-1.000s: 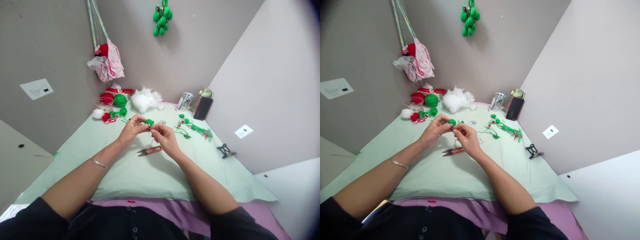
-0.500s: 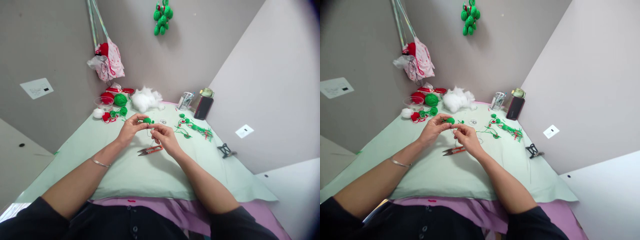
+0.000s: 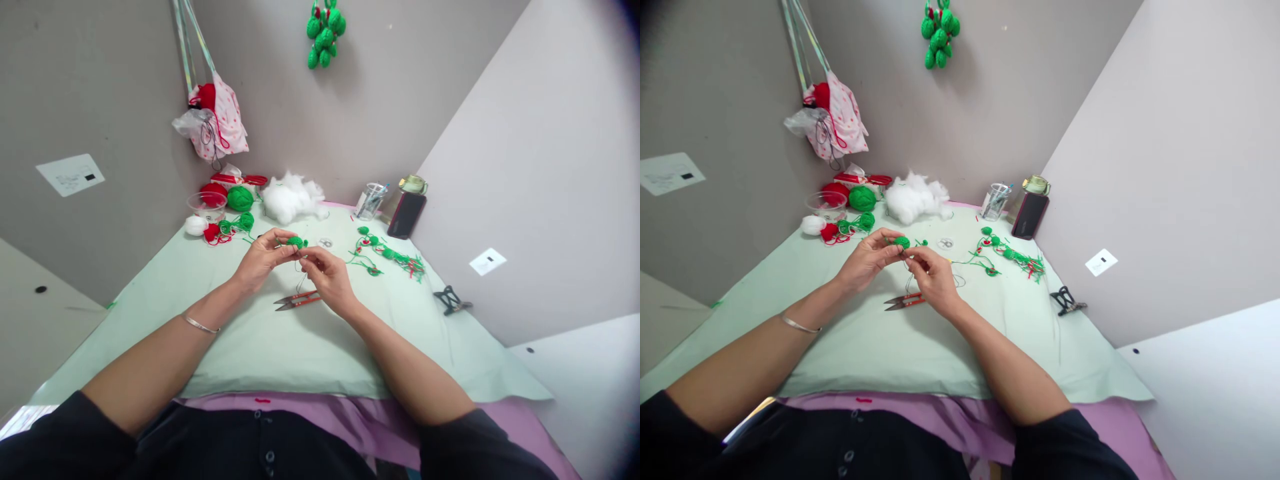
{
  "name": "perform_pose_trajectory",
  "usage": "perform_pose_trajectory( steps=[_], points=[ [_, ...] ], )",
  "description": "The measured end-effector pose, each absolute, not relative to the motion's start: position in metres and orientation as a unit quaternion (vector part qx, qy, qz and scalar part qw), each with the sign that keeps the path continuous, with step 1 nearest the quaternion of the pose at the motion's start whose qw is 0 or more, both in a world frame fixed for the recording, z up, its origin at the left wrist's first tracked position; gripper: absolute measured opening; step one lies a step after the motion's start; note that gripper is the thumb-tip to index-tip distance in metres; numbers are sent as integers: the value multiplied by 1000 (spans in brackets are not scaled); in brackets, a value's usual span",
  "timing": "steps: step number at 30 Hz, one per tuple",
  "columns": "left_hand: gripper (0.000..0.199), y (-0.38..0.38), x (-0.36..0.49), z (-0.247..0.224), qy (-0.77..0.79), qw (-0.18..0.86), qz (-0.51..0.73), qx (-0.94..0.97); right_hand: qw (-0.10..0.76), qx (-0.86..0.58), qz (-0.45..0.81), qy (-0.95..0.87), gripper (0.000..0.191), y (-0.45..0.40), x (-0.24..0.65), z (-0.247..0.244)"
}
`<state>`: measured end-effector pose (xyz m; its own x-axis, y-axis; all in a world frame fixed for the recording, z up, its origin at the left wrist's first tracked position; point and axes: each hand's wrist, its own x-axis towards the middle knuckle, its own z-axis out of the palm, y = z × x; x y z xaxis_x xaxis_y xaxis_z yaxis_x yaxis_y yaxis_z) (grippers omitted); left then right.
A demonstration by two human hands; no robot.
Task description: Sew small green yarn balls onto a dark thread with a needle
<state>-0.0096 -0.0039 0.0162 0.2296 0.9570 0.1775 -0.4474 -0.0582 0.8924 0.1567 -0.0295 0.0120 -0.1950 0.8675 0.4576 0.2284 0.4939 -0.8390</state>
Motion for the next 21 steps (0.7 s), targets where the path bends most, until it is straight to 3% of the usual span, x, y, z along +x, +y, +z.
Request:
perform_pose_trajectory(
  steps=[8, 17, 21],
  points=[
    [31, -3, -7, 11, 277, 612, 555, 490, 514, -405, 370, -660, 13, -30, 152, 12],
    [30, 1, -7, 0, 332, 480, 547, 600, 492, -388, 548, -554, 32, -18, 162, 18],
    [28, 1, -5, -5, 347, 453, 529, 628, 457, -407, 499, -613, 25, -16, 168, 21]
  ],
)
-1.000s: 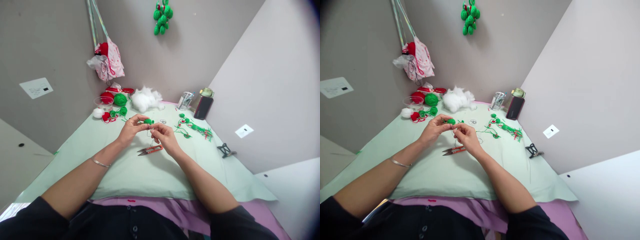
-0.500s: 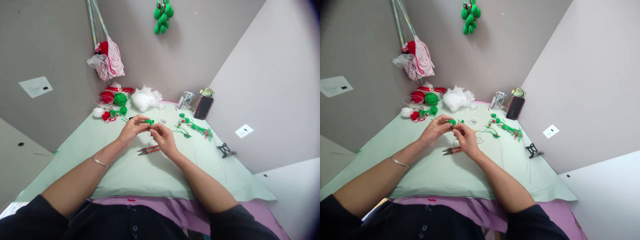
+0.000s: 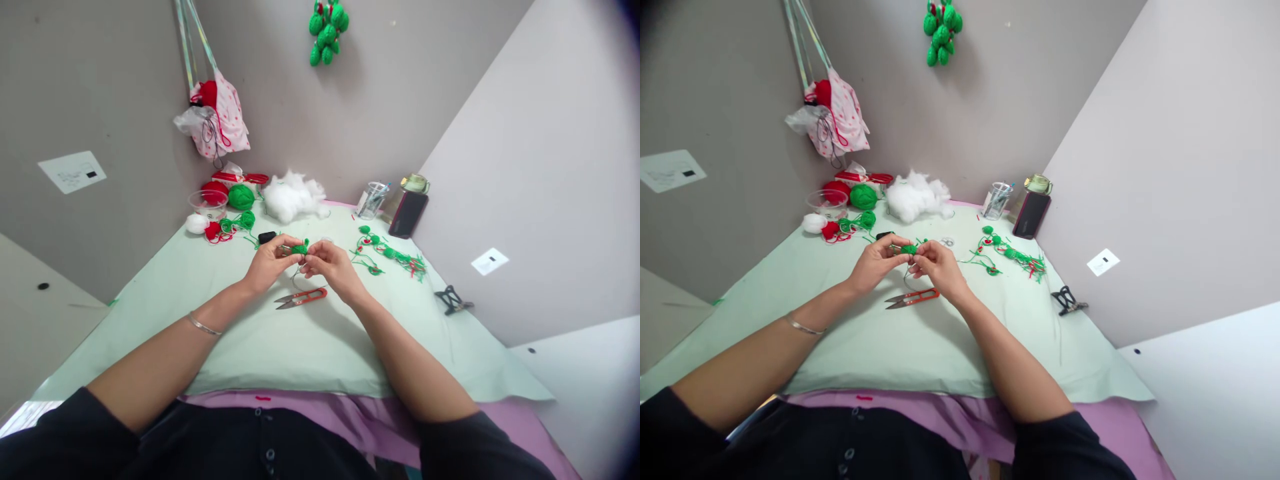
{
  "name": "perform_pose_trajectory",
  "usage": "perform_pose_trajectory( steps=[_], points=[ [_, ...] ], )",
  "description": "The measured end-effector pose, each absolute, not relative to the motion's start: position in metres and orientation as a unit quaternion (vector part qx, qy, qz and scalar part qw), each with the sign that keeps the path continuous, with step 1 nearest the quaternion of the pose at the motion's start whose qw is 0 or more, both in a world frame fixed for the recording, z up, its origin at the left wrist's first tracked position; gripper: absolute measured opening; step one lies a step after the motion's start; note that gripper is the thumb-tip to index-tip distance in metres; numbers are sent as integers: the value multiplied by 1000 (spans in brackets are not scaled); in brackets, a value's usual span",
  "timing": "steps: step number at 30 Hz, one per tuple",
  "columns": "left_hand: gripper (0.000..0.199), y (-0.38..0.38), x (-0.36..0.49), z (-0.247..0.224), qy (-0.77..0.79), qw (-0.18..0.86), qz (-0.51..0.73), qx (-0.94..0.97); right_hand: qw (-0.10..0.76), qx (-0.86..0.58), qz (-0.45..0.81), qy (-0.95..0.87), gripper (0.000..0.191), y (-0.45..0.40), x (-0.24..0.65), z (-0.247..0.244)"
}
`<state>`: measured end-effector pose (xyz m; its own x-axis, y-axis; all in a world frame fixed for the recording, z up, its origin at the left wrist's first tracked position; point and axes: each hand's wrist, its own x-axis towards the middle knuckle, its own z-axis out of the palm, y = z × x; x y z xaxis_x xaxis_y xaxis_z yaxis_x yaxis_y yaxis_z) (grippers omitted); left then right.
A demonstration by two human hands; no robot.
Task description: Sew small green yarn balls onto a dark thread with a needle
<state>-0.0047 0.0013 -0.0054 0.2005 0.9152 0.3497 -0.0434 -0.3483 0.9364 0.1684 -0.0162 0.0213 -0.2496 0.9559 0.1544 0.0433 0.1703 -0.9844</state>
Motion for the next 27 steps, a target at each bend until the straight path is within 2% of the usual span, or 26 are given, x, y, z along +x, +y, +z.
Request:
perform_pose_trajectory(
  steps=[5, 9, 15, 19, 23, 27],
  points=[
    [37, 2, -4, -6, 379, 406, 554, 620, 471, -465, 260, -704, 20, -18, 172, 24],
    [34, 0, -4, -6, 392, 379, 553, 631, 468, -443, 173, -745, 17, -19, 171, 19],
    [28, -2, -3, -7, 391, 362, 541, 650, 431, -474, 168, -750, 9, -18, 167, 13],
    [29, -4, -5, -6, 417, 317, 511, 682, 452, -481, 203, -723, 8, -20, 166, 18],
    [30, -5, -8, -6, 444, 242, 466, 726, 476, -484, 179, -712, 8, -22, 166, 24],
    [25, -5, -7, -6, 426, 226, 436, 760, 492, -494, 190, -692, 7, -21, 170, 29]
  ],
)
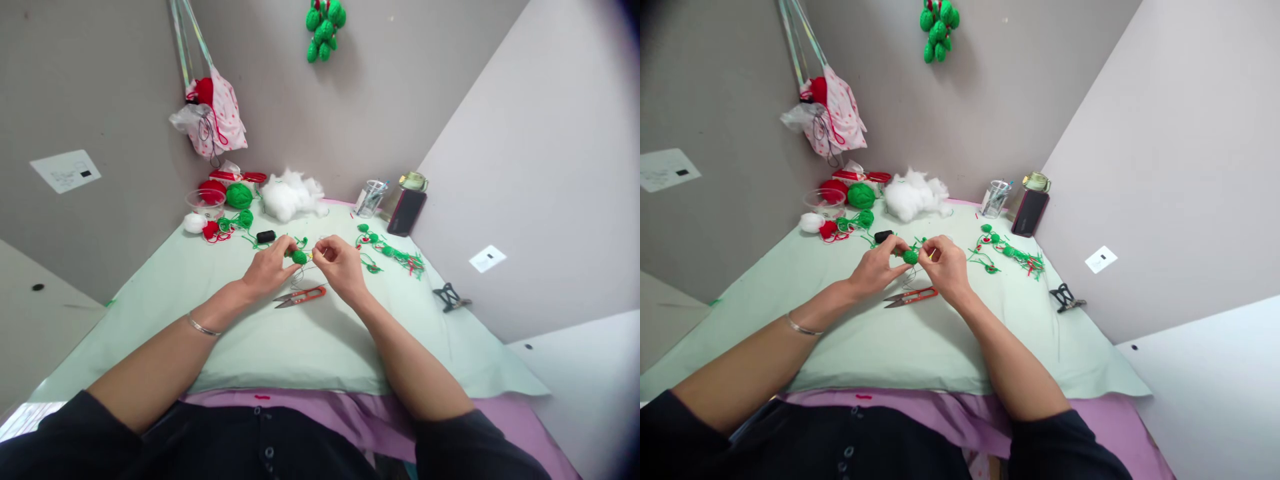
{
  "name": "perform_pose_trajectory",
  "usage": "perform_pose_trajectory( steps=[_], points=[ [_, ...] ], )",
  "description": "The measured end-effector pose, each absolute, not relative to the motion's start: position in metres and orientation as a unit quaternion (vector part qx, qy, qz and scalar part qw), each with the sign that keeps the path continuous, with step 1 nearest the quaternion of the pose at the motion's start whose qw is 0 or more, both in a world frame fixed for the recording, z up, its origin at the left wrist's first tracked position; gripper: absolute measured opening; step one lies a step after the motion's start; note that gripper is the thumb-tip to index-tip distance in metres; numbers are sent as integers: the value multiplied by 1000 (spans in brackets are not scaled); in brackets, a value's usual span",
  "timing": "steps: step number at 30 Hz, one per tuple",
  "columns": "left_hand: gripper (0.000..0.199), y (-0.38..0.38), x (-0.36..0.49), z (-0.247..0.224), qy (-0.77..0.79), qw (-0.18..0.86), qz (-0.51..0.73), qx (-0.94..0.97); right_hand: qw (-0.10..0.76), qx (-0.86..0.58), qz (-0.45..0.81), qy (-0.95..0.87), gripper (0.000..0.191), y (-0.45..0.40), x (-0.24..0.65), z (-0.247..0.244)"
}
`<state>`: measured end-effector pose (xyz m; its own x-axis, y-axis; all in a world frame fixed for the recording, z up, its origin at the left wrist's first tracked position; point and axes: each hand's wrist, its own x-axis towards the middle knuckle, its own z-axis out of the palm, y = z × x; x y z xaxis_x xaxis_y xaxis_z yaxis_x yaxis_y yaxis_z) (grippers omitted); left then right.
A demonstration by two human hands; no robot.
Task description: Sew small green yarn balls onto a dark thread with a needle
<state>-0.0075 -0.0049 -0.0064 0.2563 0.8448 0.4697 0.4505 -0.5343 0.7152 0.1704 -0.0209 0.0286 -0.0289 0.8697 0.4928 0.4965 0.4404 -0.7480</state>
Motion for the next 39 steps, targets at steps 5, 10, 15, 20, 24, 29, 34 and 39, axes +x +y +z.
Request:
perform_pose_trajectory(
  steps=[5, 10, 15, 20, 24, 29, 34, 39],
  points=[
    [26, -2, -10, -9, 392, 204, 454, 773, 498, -496, 314, -638, 13, -17, 176, 36],
    [28, 2, -13, -11, 360, 199, 489, 769, 479, -475, 439, -594, 12, -16, 177, 40],
    [28, 2, -12, -10, 340, 234, 519, 748, 456, -450, 509, -575, 15, -13, 180, 39],
    [29, -2, -9, -6, 332, 337, 540, 696, 443, -441, 544, -560, 18, -8, 185, 34],
    [31, -5, -6, 0, 321, 432, 536, 650, 413, -432, 491, -634, 18, -12, 180, 32],
    [32, -5, -3, -1, 310, 470, 533, 632, 485, -430, 324, -689, 18, -20, 170, 27],
    [33, -4, -3, -4, 307, 465, 519, 649, 454, -417, 186, -765, 9, -23, 172, 23],
    [29, -1, -6, -4, 309, 415, 514, 684, 521, -377, 204, -739, 10, -28, 175, 35]
  ],
)
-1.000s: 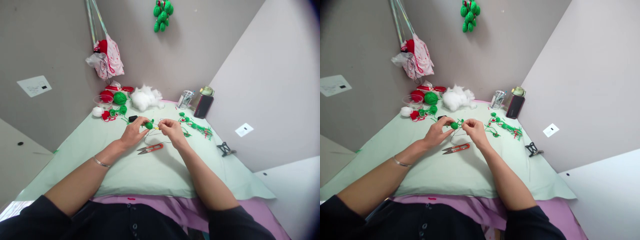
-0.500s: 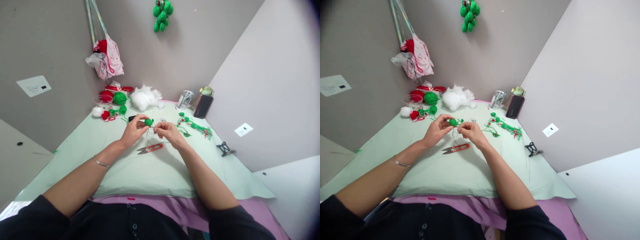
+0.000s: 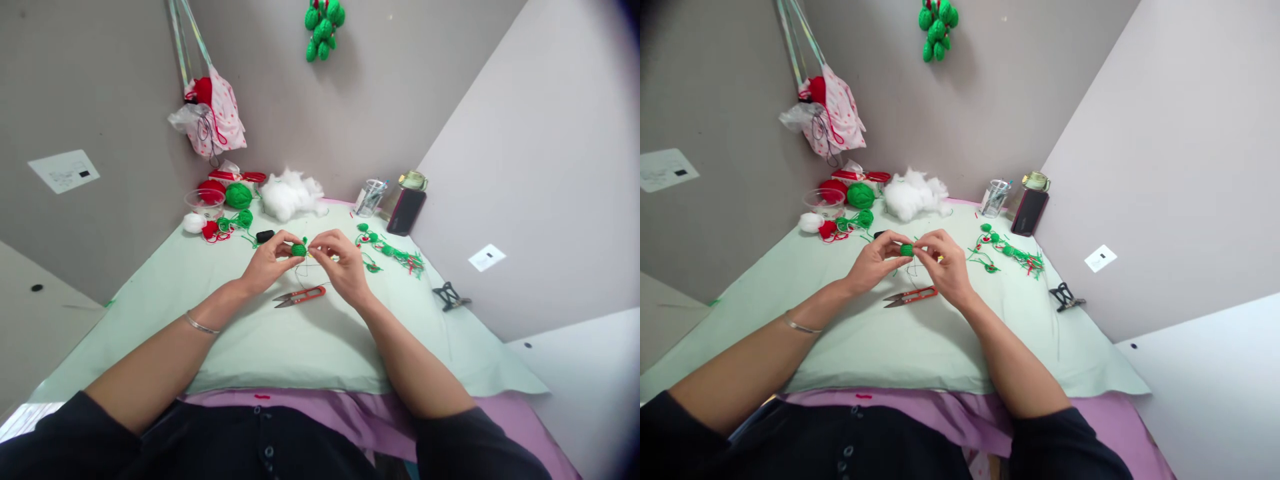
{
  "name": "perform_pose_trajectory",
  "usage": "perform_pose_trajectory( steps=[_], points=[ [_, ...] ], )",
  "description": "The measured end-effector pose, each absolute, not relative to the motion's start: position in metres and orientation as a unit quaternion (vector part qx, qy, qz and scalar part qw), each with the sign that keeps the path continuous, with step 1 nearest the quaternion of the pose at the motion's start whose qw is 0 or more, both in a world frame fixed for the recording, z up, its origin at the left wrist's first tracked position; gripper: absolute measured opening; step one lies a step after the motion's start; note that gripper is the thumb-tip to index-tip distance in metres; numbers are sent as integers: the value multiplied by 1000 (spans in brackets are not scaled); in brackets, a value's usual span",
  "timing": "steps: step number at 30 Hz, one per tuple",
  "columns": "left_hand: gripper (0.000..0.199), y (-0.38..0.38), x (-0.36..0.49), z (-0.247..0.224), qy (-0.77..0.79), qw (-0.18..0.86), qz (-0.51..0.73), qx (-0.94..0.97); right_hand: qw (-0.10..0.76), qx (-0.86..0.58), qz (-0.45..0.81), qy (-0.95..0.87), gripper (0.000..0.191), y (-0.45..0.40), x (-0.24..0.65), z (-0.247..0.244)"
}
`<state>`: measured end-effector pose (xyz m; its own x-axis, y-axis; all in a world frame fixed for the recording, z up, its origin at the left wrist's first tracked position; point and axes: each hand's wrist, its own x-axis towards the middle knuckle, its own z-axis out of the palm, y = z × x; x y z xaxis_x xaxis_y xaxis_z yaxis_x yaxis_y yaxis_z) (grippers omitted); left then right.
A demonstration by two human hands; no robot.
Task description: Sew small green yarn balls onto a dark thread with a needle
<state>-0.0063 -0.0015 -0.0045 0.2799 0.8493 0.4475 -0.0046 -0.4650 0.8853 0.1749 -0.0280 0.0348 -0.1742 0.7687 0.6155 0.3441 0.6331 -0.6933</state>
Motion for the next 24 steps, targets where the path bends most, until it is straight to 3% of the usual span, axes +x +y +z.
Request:
perform_pose_trajectory(
  steps=[7, 13, 17, 20, 23, 24],
  points=[
    [25, 12, -20, -10, 357, 290, 511, 726, 618, -350, 380, -593, 29, -10, 229, 71],
    [22, 28, -46, -8, 456, 151, 473, 739, 800, -319, 218, -460, 28, -5, 347, 89],
    [21, 34, -53, -10, 491, 117, 466, 727, 874, -310, 200, -318, 36, -2, 386, 85],
    [24, 31, -48, -9, 458, 157, 485, 728, 869, -322, 231, -298, 31, 10, 365, 83],
    [27, 22, -36, -8, 409, 201, 501, 736, 800, -347, 322, -369, 3, 18, 306, 74],
    [28, 18, -32, -8, 395, 212, 505, 738, 767, -357, 352, -401, 7, 18, 281, 68]
  ],
)
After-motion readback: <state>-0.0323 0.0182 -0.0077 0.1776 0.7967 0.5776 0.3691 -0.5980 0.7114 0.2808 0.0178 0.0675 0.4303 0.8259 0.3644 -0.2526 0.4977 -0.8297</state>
